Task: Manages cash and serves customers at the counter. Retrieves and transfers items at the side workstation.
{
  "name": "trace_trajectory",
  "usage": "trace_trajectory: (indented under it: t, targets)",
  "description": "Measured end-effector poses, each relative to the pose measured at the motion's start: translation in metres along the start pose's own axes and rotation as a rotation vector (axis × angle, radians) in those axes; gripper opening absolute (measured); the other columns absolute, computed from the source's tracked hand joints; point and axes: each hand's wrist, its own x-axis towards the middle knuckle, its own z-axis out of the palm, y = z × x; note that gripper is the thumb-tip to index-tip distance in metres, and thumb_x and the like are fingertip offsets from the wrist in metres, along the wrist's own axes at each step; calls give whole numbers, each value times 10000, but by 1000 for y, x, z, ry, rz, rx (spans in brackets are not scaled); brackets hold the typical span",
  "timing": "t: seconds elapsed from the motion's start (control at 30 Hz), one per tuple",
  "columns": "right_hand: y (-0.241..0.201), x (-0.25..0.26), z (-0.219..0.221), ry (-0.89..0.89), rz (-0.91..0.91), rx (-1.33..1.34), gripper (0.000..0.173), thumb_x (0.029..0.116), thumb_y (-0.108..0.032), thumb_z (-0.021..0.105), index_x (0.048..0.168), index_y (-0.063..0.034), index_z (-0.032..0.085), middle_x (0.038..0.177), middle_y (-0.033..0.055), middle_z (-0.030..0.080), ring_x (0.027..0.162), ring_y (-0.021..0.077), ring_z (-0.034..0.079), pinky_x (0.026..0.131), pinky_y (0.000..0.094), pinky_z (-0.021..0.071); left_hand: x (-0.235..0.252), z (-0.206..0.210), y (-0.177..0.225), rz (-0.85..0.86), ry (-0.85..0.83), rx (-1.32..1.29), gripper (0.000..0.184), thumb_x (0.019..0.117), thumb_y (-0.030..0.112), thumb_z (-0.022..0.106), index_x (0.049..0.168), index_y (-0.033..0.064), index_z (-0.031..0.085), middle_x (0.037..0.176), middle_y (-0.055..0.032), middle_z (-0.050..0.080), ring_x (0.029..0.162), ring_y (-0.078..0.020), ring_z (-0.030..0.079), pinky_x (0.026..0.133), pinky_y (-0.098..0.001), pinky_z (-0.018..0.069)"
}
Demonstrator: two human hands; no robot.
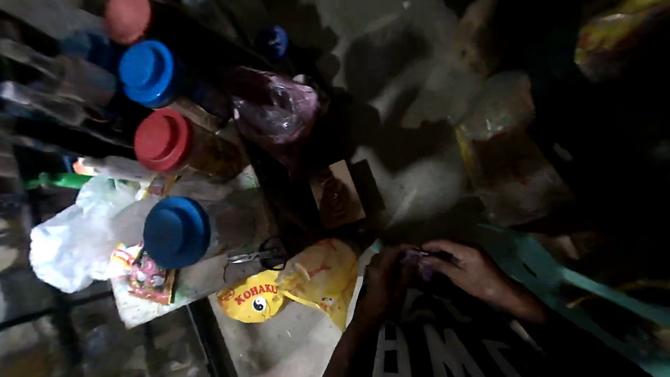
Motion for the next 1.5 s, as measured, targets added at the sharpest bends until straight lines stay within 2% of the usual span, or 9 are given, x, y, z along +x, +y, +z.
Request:
trace_trajectory:
  t: [0.13, 0.43, 0.6, 0.77, 0.93, 1.07, 1.2, 1.3, 1.5]
  targets:
    - [-24, 74, -21, -152, 4, -62, 242, 993, -196, 644, 1078, 14, 728, 1027, 142, 713, 923, 163, 680, 862, 327, 563, 43, -26, 3, -39, 187, -42, 227, 974, 83, 635, 1143, -67, 657, 1060, -136, 711, 920, -129, 696, 834, -299, 596]
    - [-33, 247, -24, -488, -679, -149, 235, 1004, -194, 613, 1013, -29, 780, 1014, 118, 752, 981, 172, 715, 912, 303, 581, 76, -31, -10, -371, 534, 158, 384, 954, 397, 692, 992, 19, 751, 1014, -126, 705, 913, -195, 689, 831, -375, 589]
    - [-74, 308, -16, -900, -983, -247, 250, 1030, -203, 570, 1010, -30, 749, 997, 132, 748, 967, 245, 721, 903, 378, 578, 76, -37, -4, -303, 864, 210, 685, 890, 488, 737, 1381, 26, 617, 1494, -181, 530, 1394, -299, 499, 1140, -483, 435]
    - [-114, 317, 27, -1274, -1143, -231, 232, 1031, -197, 555, 1000, -57, 737, 975, 97, 744, 957, 230, 711, 887, 370, 568, 84, -38, 9, -161, 998, 198, 574, 944, 296, 716, 1395, -33, 580, 1319, -153, 674, 1217, -207, 648, 1107, -438, 472]
    - [-163, 312, 83, -1364, -1212, -218, 241, 1041, -174, 549, 1005, -33, 741, 974, 102, 745, 952, 201, 707, 894, 329, 562, 59, -42, 6, -207, 1202, -79, 239, 970, 116, 647, 1136, -48, 702, 878, -87, 745, 721, -64, 699, 698, -250, 605]
    - [-237, 296, 140, -1094, -1296, -401, 316, 1016, -287, 620, 1187, -45, 731, 1143, 134, 726, 1080, 249, 703, 952, 396, 577, 23, -70, -8, -204, 1331, -221, 258, 982, 9, 542, 1193, -125, 607, 1046, -109, 752, 898, -95, 731, 818, -278, 615]
    - [-320, 303, 226, -772, -1162, -762, 655, 944, -516, 675, 1402, -55, 592, 1381, 246, 574, 1246, 451, 561, 974, 612, 481, 9, -130, -28, -273, 1606, -155, 347, 992, 76, 571, 1278, -118, 547, 973, -105, 716, 720, -77, 661, 650, -262, 578]
    - [-345, 304, 272, -787, -982, -1090, 889, 875, -685, 659, 1540, -128, 460, 1541, 271, 424, 1395, 510, 404, 1022, 708, 384, 12, -185, -45, -310, 1675, -56, 568, 957, 151, 677, 1428, -86, 468, 1088, -174, 703, 882, -143, 701, 804, -328, 603]
    - [-347, 309, 283, -893, -1089, -1179, 819, 891, -563, 705, 1532, -117, 457, 1415, 281, 517, 1310, 477, 488, 947, 593, 497, 27, -227, -70, -276, 1652, -30, 752, 892, 143, 755, 1520, -52, 389, 1256, -220, 668, 1039, -184, 709, 924, -359, 587]
